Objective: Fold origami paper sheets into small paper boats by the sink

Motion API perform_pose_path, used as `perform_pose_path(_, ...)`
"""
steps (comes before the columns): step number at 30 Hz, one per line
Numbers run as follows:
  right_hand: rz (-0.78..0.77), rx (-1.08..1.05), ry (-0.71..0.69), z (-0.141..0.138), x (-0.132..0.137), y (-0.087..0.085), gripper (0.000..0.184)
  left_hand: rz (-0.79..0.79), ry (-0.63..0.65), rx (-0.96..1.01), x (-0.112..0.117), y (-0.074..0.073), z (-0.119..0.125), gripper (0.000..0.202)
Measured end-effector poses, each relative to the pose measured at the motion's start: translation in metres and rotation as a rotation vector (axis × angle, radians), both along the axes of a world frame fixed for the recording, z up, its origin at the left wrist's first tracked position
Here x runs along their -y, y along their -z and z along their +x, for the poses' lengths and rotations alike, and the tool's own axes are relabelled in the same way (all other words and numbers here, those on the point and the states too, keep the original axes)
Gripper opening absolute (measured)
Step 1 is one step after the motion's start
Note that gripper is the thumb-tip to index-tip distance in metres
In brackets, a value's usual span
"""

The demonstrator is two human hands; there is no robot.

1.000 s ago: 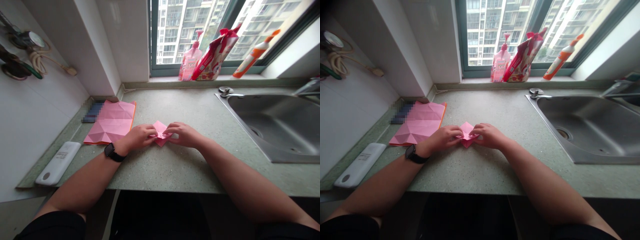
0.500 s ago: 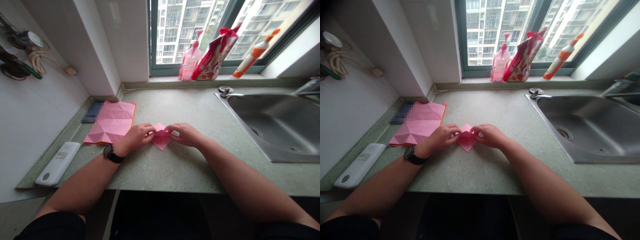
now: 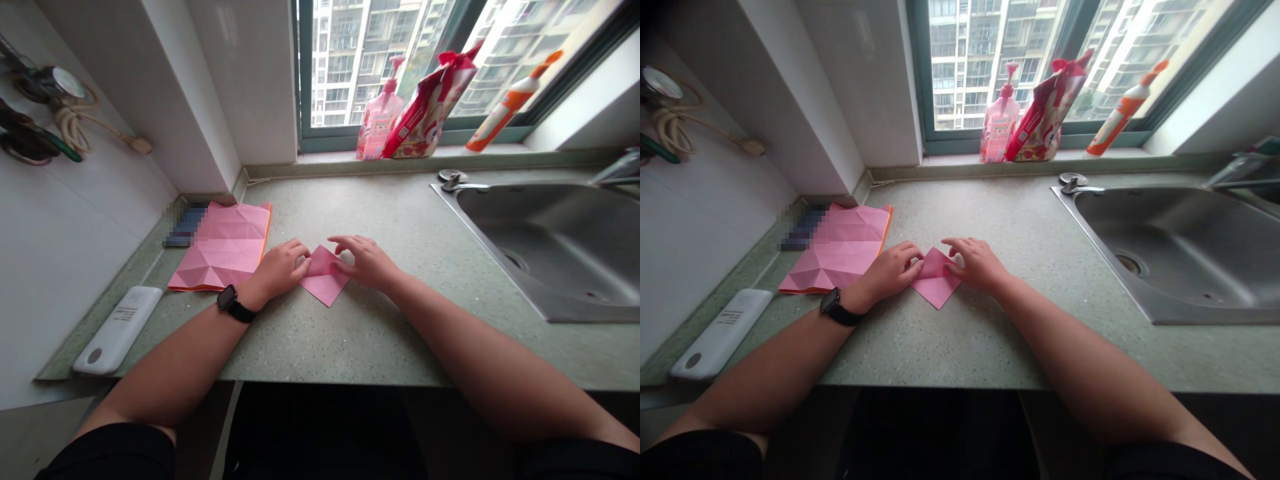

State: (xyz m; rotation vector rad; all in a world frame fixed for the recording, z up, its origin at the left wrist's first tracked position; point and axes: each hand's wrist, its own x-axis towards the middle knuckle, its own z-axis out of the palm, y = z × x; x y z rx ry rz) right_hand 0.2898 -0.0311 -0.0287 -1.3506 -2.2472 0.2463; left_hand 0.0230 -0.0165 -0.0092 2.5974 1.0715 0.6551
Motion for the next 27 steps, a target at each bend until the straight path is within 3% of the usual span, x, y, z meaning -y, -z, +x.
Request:
perform_pose_path(5,0.021,0.052,-0.007,-0.002,-0.001,0.002,0.026,0.067,-0.057,-0.07,-0.003,0.005,0.002,0.016)
perform_pose_path(8,0.03,0.084,-0.018,-0.004,-0.001,0.003,0.015,0.119,0.002,-0.102,-0.004,0.004,0.001,0.019)
perform_pose_path(15,0.037,0.096,-0.015,-0.005,0.0,0.005,0.014,0.13,0.169,-0.157,-0.006,-0.002,-0.002,0.016)
perform_pose_path(27,0.018,0.094,0.075,-0.02,0.001,0.01,0.019,0.118,0.115,-0.16,-0.009,0.008,0.004,0.011)
